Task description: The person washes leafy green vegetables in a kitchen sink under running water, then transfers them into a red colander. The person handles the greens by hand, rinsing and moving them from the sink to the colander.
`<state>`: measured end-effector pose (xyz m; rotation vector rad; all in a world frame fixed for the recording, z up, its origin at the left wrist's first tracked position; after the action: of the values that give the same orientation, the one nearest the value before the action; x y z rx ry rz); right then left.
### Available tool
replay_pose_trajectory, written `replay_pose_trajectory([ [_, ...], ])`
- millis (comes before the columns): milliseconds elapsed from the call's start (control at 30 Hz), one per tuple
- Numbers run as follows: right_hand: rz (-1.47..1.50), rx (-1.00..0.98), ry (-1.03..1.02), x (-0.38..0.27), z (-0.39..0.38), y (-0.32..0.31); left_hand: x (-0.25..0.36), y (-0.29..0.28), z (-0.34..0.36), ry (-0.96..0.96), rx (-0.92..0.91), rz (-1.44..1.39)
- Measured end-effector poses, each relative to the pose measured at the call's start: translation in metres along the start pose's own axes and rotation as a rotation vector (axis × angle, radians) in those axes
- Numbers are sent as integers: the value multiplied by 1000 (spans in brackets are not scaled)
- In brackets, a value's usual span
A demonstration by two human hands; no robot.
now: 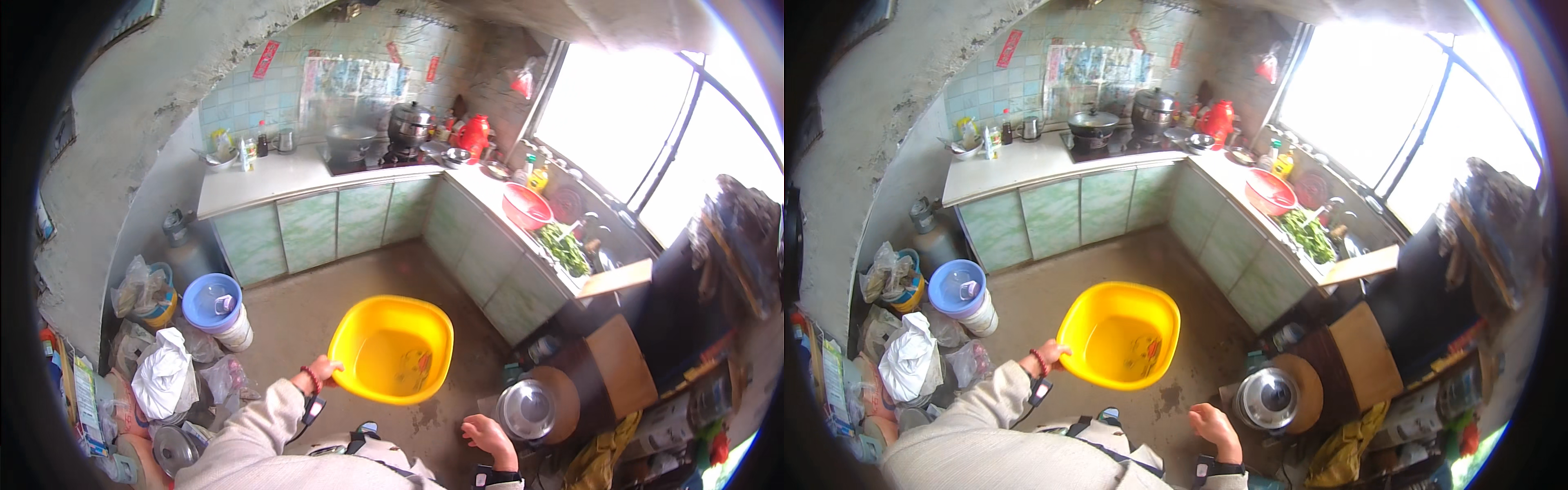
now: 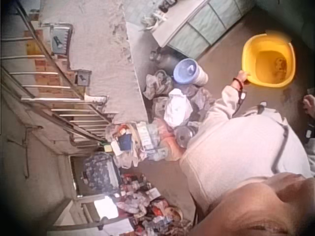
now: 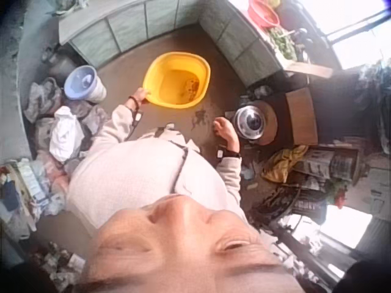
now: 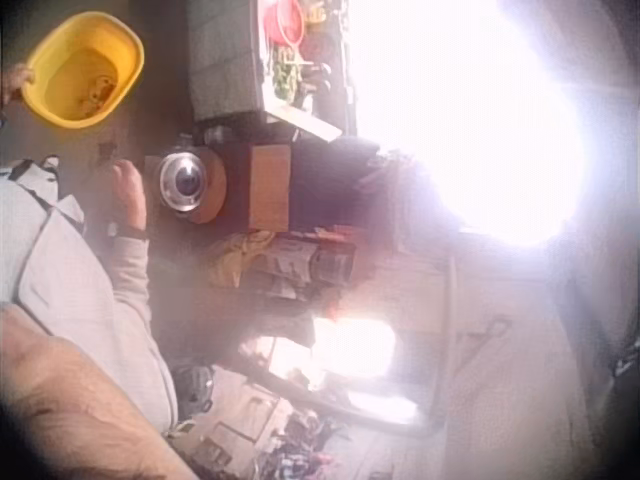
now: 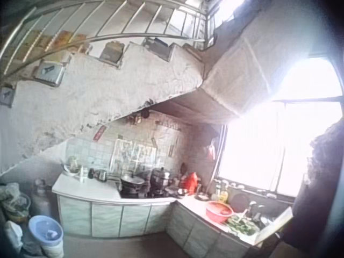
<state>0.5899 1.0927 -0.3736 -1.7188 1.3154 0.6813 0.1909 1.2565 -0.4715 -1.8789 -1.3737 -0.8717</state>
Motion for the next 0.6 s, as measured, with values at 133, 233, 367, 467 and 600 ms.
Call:
replay_pose_trajectory([
  [133, 18, 3, 18, -29, 75, -33, 67, -24, 74, -53, -63, -283],
  [233, 138, -12, 43, -31, 124, -57, 96, -82, 119, -149, 298, 39],
  [367, 13, 74, 174, -14, 190, -128, 148, -131, 184, -171, 710, 1413],
  [467, -92, 180, 117, -24, 249, -194, 143, -162, 216, -233, 754, 1372],
  [600, -40, 233, 112, -46, 329, -266, 147, -148, 258, -304, 614, 597],
])
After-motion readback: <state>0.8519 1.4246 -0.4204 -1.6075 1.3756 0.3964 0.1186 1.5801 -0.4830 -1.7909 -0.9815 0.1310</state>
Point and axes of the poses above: each hand's wrist, its own z-axis towards the middle knuckle, its own y-axis out of the palm, x = y × z, the point moved 8 cm from there along z, towards the middle knuckle, and after that the axes turned 15 degrees about z, right-handed, at the moved point
